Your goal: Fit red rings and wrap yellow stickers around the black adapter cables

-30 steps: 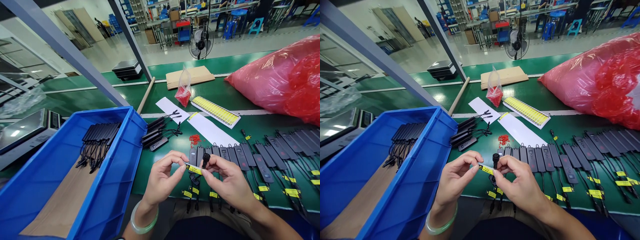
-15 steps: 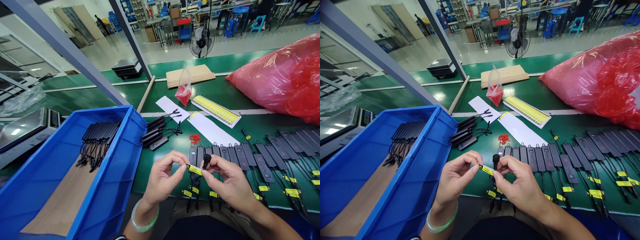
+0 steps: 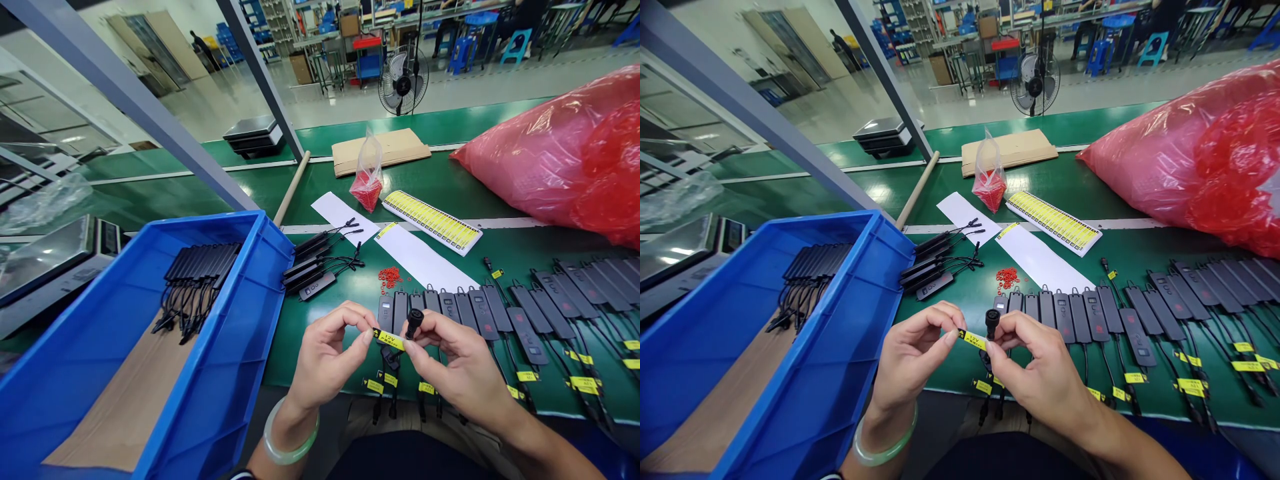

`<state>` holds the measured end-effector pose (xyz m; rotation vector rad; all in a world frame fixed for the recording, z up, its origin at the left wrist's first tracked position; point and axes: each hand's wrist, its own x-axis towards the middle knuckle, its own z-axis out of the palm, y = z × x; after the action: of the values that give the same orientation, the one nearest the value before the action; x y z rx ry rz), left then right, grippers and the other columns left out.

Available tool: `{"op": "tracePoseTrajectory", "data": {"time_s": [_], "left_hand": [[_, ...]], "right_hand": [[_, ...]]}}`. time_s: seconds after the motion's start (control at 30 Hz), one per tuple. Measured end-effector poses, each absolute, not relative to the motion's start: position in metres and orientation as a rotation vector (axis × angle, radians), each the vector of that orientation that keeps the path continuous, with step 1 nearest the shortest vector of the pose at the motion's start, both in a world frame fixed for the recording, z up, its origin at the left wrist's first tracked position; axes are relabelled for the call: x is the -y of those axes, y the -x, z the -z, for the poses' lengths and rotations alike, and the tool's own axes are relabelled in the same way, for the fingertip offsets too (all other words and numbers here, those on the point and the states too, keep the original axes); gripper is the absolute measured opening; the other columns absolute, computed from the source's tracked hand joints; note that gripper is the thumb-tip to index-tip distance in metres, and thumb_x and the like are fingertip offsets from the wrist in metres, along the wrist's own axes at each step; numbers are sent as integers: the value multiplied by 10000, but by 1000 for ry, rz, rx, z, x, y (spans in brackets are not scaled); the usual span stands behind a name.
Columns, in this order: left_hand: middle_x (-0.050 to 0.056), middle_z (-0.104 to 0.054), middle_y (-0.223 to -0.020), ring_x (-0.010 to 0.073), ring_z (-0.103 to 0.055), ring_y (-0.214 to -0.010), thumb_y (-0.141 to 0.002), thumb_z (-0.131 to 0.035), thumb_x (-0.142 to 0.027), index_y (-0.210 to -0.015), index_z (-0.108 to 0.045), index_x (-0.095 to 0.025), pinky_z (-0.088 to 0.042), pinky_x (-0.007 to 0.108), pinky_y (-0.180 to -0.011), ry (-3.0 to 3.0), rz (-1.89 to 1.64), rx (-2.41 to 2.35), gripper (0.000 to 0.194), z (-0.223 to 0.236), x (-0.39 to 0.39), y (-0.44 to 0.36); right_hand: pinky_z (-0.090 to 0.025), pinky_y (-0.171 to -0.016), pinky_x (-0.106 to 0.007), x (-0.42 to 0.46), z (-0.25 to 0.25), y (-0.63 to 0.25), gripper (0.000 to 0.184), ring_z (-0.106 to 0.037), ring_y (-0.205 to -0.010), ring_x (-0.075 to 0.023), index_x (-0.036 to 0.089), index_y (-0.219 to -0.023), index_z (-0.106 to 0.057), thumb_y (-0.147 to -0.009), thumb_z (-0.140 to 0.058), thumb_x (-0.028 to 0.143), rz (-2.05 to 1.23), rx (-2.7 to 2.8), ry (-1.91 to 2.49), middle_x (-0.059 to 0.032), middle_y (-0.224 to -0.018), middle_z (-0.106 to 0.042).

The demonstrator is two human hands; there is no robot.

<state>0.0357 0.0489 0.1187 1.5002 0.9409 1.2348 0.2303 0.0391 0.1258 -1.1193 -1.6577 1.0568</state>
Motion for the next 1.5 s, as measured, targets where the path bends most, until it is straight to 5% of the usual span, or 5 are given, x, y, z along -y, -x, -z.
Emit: {"op": "tracePoseTrajectory", "data": {"time_s": [0.57,0.67,0.77,1.03,1.5], "left_hand": [[28,-627,-886,162,-581,-842,-848,-670,-183,-926,-618,-214,-472,280,-776,-1357,-1460,-1088,99,-110,-42,-54],[57,-621,-983,199,-574,-926,-791,-752,-280,-1064,-612,-220,-466,317,-831,-1395,-1390,-1014,313,-106,-42,-57],[29,-602,-775,173,-542,-780,-880,-646,-227,-832,-632,-197,-438,307,-736,-1553,-1309,-939,58,-106,-42,-57],[-23,-421,-580,139,-435,-619,-906,-603,-288,-629,-524,-180,-381,287,-638,-1323,-1861,-1153,308,-108,-59,-3],[-11,-575,-674,143,-543,-642,-922,-544,-325,-749,-597,-178,-426,251,-614,-1709,-1153,-1695,232,-58,-105,34]], "right_hand": [[-617,-763,-307,-28,-97,-211,555,-691,-864,-172,227,-1329,-390,-853,-600,33,-362,1645,1088,-80,-1088,-642],[-613,-774,-284,-26,-100,-211,545,-686,-873,-158,232,-1329,-395,-862,-593,35,-459,1641,1032,-63,-1076,-640],[-606,-770,-264,-24,-101,-210,519,-678,-862,-145,226,-1317,-405,-868,-587,39,-534,1677,990,-50,-1039,-634],[-589,-778,-309,-70,-118,-209,500,-673,-864,-162,210,-1345,-357,-904,-537,57,-493,1753,875,-57,-991,-647],[-412,-583,-290,-80,-48,-159,100,-603,-709,-168,163,-942,-618,-904,-533,123,-499,3076,85,-24,-809,-701]]}}
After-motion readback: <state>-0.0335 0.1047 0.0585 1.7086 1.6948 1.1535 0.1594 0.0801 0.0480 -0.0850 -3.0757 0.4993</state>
